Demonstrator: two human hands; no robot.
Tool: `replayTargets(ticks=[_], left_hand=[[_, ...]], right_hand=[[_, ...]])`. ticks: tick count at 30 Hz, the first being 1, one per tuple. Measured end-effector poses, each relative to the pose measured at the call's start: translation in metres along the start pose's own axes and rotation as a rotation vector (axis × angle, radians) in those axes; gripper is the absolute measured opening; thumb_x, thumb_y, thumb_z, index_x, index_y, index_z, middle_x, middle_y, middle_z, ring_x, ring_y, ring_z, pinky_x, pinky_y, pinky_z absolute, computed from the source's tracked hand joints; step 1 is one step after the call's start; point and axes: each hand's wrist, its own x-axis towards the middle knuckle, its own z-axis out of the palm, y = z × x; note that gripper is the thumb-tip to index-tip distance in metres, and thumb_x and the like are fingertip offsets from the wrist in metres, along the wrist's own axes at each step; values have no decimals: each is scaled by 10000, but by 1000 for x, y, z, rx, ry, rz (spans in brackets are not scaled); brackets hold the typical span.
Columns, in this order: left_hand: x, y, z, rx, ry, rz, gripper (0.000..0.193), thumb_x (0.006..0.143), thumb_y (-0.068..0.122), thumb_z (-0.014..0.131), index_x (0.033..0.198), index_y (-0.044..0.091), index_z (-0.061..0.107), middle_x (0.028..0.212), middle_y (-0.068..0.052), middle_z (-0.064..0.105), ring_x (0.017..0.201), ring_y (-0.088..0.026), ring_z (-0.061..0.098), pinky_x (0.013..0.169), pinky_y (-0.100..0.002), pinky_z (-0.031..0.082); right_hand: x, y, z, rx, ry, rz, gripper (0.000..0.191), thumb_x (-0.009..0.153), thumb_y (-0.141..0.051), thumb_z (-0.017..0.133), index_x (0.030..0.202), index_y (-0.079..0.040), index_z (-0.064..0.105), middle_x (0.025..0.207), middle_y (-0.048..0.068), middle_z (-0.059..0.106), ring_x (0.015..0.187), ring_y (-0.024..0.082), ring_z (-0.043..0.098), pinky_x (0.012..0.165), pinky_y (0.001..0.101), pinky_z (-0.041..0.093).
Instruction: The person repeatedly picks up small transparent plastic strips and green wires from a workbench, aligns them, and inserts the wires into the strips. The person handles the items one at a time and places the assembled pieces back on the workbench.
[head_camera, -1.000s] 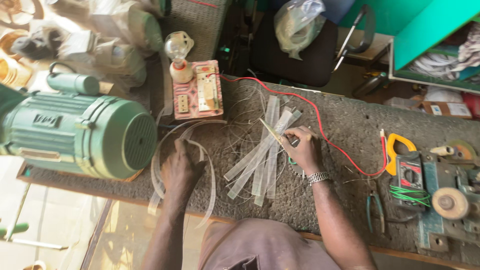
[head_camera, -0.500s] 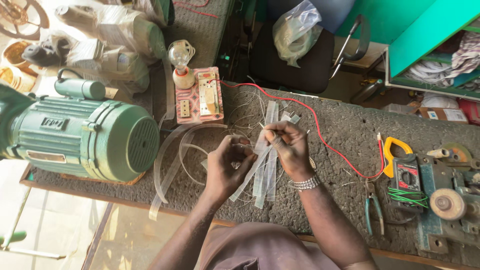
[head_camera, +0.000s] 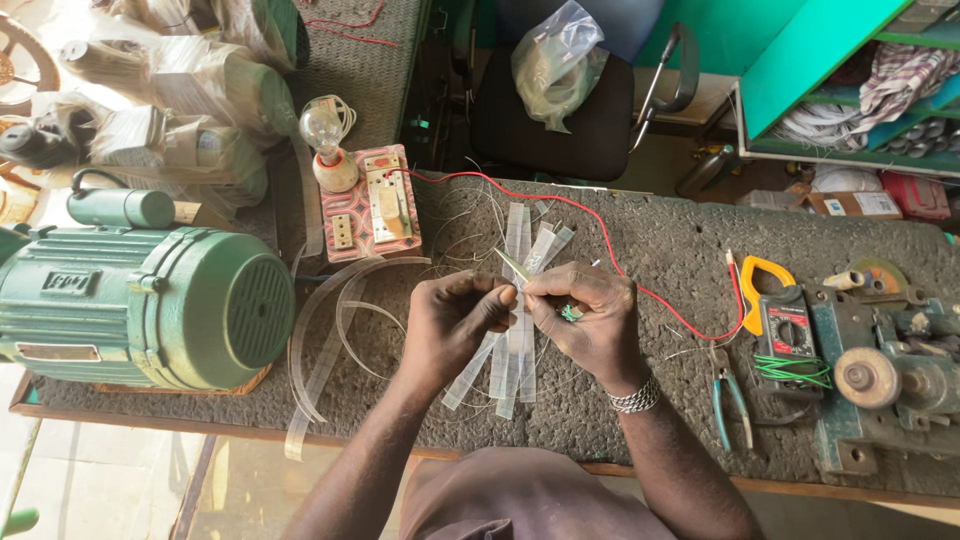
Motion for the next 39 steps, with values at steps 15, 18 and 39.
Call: replayTargets(ticks=[15,18,39], left_hand=[[-6,19,5,236,66,35,146,950,104,717,974,-38,745,799,-47,762,720,-55,700,636,-222,585],[-6,26,6,343,81,41,137,935,94,726,961,-38,749,770,-43,759,694,-40,671,608,-222,563],[2,24,16,428,205,395,223,832,61,843,1019,-12,747,959,-100,781,853,-131,764,758,-273,628]], right_hand=[[2,17,-1,50,-109,243,80,854,-50,805,924,-14,785,854,65,789,693,103,712,568,245,506],[-4,34,2,294,-134,341,129,890,-78,769,967,21,740,891,73,771,766,80,753,674,232,628],[7,18,18,-182,146,-74,153,830,-20,795,950,-33,701,865,63,722,710,134,683,612,252,560]])
